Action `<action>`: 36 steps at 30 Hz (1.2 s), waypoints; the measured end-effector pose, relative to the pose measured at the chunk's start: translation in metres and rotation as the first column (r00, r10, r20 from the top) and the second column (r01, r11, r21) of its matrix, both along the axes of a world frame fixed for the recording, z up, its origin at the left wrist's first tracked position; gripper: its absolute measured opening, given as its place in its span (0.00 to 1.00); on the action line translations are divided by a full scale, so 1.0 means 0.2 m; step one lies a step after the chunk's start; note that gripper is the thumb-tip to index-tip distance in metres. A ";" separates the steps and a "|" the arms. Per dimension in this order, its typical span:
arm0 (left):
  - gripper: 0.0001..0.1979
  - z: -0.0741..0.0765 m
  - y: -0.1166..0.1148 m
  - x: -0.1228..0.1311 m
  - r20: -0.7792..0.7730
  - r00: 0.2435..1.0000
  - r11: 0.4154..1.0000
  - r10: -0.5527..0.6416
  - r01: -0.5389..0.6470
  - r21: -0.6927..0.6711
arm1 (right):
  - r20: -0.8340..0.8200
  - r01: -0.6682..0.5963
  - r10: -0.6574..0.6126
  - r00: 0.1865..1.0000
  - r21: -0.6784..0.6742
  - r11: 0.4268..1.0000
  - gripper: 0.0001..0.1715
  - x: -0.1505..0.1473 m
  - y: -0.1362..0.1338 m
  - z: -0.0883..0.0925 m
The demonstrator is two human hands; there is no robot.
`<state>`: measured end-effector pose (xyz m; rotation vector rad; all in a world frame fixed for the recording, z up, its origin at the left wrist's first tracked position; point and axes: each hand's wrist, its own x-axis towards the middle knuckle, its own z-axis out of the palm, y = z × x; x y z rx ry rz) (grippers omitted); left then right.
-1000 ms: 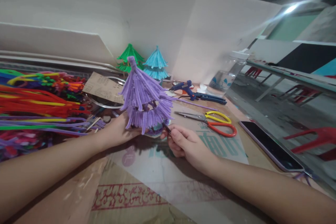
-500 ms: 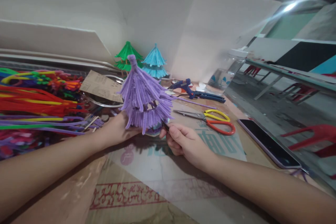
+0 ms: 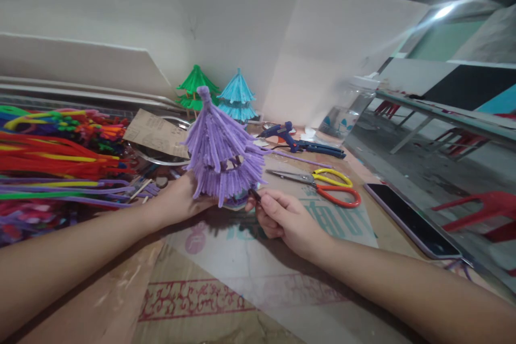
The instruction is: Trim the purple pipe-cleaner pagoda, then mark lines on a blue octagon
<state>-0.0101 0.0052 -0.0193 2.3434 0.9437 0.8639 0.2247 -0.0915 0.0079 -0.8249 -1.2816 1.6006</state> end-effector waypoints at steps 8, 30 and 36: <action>0.20 -0.02 0.02 -0.02 -0.008 1.000 1.000 0.008 -0.008 -0.028 | 0.013 0.015 -0.016 1.000 0.043 0.999 0.30 0.00 0.00 -0.01; 0.28 0.00 0.00 -0.01 -0.040 0.999 1.000 0.003 -0.003 -0.006 | 0.048 0.013 -0.015 0.999 0.044 0.999 0.31 -0.01 0.00 -0.01; 0.28 0.04 -0.01 0.01 -0.027 0.998 0.996 -0.063 0.065 0.056 | 0.032 0.031 -0.031 0.999 0.011 0.999 0.32 0.00 0.00 -0.01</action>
